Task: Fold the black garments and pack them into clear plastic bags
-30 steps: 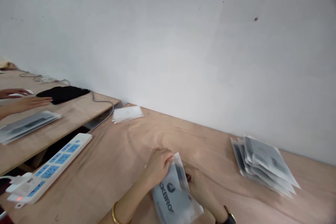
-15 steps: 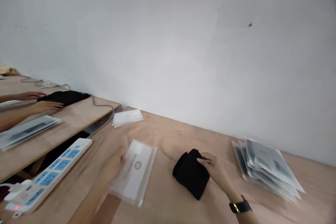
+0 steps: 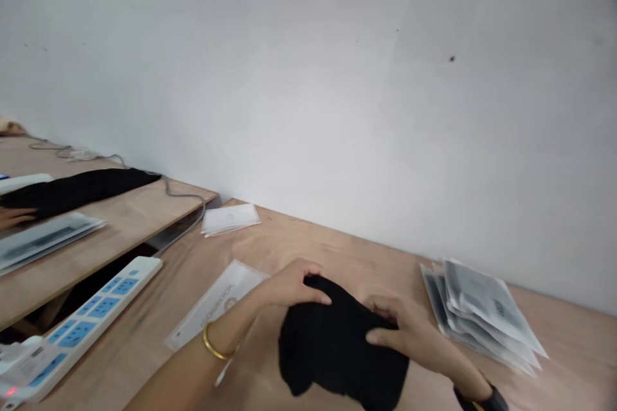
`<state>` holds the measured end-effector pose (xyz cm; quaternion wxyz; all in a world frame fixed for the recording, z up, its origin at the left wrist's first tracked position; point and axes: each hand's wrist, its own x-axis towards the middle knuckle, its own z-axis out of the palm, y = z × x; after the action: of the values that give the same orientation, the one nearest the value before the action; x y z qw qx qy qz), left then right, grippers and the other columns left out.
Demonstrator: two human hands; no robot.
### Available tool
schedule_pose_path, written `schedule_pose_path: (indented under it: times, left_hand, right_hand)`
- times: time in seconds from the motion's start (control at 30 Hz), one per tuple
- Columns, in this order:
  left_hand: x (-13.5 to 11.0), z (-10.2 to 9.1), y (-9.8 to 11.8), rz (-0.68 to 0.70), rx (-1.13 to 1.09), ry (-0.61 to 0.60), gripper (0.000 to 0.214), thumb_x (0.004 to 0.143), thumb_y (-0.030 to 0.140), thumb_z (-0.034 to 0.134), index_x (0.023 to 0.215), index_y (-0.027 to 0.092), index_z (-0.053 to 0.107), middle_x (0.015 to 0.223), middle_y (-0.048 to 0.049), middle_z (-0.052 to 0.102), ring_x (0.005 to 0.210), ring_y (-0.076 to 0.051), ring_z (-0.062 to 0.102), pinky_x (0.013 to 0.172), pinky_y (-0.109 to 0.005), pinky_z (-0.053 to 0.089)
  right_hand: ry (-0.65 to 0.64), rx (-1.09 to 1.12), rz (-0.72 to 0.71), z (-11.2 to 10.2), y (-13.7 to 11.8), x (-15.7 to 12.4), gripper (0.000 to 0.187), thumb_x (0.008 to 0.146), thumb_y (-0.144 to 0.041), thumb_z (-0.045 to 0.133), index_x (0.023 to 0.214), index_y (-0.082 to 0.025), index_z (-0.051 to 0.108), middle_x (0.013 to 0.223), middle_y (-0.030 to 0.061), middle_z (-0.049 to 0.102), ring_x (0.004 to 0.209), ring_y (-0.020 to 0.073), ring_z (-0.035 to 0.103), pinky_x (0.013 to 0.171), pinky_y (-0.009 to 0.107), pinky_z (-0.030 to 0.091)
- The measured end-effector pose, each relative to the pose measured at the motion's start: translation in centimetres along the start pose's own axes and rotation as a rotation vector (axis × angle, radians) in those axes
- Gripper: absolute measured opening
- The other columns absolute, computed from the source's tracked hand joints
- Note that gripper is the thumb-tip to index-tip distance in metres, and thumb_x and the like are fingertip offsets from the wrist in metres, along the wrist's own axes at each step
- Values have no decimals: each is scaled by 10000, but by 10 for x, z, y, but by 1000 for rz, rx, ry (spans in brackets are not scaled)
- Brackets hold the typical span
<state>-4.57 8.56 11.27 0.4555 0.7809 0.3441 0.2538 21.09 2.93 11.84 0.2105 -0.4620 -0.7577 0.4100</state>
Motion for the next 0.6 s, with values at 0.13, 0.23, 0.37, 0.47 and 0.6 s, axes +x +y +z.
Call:
schedule_pose_path:
  times: [0.13, 0.23, 0.37, 0.47, 0.6]
  left_hand:
    - [6, -40, -21, -40, 181, 242, 193, 623, 303, 762, 625, 157, 637, 560, 50, 566, 561, -129, 533, 522, -205, 380]
    - [17, -60, -15, 1, 225, 414, 113, 663, 240, 710, 644, 165, 628, 602, 39, 575, 617, -141, 543, 575, -222, 403]
    - [19, -67, 6, 226, 244, 701, 31, 744, 183, 618, 761, 194, 642, 804, -1, 634, 814, -160, 576, 764, -269, 445]
    - [3, -53, -2, 311, 296, 732, 98, 748, 135, 585, 768, 205, 649, 832, -10, 650, 834, -171, 594, 815, -298, 456]
    - [-30, -15, -50, 21, 439, 453, 236, 717, 44, 519, 800, 214, 660, 886, -15, 672, 903, -188, 602, 901, -343, 426]
  right_hand:
    - [109, -141, 172, -40, 55, -14, 187, 685, -381, 668, 654, -196, 679, 694, 9, 706, 686, 211, 634, 598, 270, 453]
    - [574, -174, 178, -68, 70, -14, 252, 672, -447, 637, 762, -217, 692, 794, 40, 727, 807, 271, 649, 731, 351, 482]
    - [1023, -156, -33, -85, 54, -19, 279, 692, -450, 602, 858, -240, 677, 906, 66, 707, 931, 293, 623, 883, 429, 456]
    - [1049, -229, -172, -71, 59, -28, 201, 714, -370, 574, 845, -264, 683, 914, 56, 700, 942, 276, 622, 902, 430, 461]
    - [824, -305, -105, -17, 115, -39, 209, 709, -335, 550, 796, -263, 725, 865, 75, 732, 895, 287, 654, 859, 456, 492]
